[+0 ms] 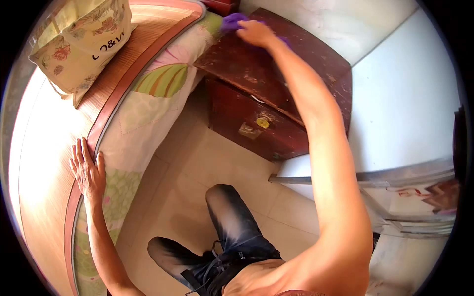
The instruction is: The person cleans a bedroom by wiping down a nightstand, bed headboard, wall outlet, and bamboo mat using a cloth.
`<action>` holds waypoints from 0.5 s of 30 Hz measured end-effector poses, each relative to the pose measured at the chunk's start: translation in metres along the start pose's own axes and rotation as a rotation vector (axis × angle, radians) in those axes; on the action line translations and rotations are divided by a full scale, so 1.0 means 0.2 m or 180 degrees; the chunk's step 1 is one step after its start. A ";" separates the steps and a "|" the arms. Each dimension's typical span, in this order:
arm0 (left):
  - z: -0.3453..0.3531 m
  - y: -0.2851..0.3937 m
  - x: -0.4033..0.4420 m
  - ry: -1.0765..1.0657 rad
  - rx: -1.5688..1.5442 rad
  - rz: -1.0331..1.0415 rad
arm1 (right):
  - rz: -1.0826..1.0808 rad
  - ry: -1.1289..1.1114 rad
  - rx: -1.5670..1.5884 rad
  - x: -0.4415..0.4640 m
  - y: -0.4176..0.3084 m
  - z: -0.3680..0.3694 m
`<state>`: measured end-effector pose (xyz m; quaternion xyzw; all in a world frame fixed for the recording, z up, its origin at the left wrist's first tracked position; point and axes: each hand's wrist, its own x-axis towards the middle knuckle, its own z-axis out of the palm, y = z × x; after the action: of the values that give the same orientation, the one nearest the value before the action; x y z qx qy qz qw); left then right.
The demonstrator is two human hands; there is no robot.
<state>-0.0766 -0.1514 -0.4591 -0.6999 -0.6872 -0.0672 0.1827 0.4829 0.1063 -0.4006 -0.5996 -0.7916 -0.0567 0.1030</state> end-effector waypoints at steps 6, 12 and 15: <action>0.06 -0.04 -0.01 0.0027 0.0113 -0.0040 | -0.0553 0.0536 0.0491 -0.33 -0.44 -0.04; 0.08 -0.06 0.00 -0.0068 0.0120 -0.0032 | -0.0566 0.1267 0.0465 -0.75 -0.62 -0.11; 0.19 -0.13 0.01 0.0098 0.0080 0.0058 | -0.0197 0.1598 0.0252 -1.01 -0.66 -0.16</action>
<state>-0.1084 -0.1361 -0.4897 -0.7026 -0.6787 -0.0676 0.2026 0.4121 -0.1260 -0.4125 -0.5376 -0.7608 -0.1758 0.3180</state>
